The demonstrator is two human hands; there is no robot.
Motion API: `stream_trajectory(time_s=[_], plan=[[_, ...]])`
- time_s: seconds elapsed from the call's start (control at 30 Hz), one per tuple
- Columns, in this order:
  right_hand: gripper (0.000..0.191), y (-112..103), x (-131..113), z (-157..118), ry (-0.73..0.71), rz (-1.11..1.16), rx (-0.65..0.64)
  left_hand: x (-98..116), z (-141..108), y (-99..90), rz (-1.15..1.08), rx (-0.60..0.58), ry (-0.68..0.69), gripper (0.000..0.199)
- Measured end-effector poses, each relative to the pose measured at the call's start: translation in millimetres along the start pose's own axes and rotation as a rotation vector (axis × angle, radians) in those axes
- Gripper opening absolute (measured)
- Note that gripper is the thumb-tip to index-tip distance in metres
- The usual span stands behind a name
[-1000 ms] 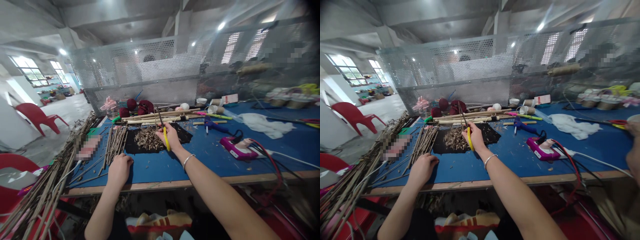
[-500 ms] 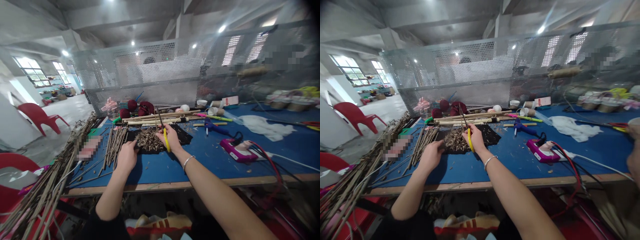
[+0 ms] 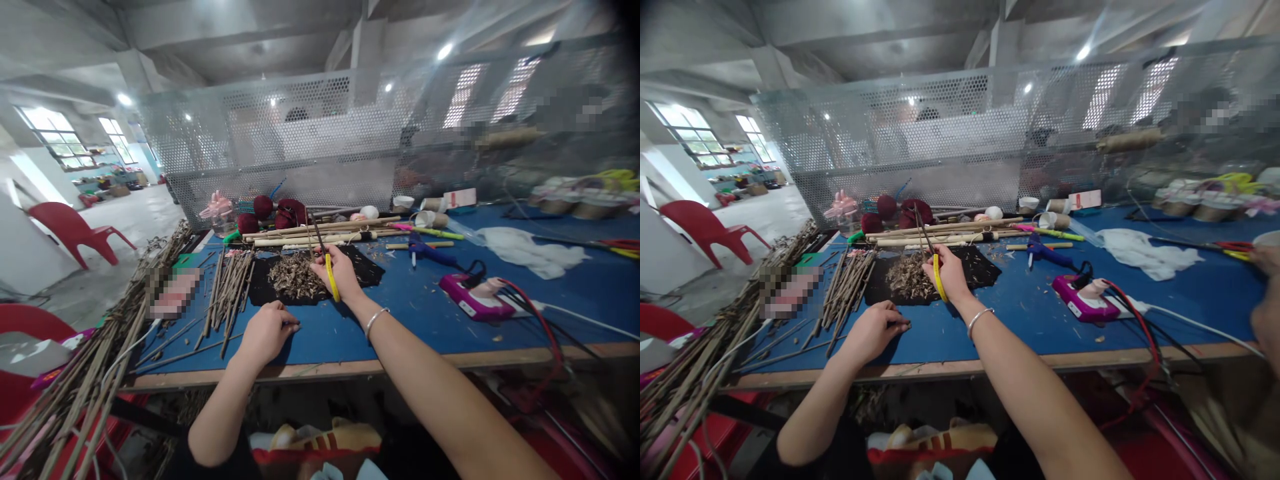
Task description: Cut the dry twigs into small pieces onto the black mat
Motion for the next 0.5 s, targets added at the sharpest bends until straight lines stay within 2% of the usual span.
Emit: stream_trajectory(time_s=[0.3, 0.4, 0.5], plan=[[0.037, 0.2, -1.5, -0.6, 0.020, 0.023, -0.010, 18.4, -4.5, 15.2, 0.323, 0.114, -0.047, 0.023], [0.037, 0.3, -0.9, -0.5, 0.017, 0.024, -0.012, 16.2, -4.3, 19.0, 0.289, 0.139, -0.050, 0.023], [0.037, 0.1, 0.3, -0.2, 0.018, 0.016, -0.016, 9.4, -4.4, 18.2, 0.112, 0.164, -0.059, 0.026]])
Point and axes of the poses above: each hand's wrist, its own z-axis towards the middle knuckle, its own y-axis out of the palm, x = y × z, the point moved 3 cm from there along z, towards the middle knuckle, and after that the axes turned 1 degree about -z, right-handed, at the moved point
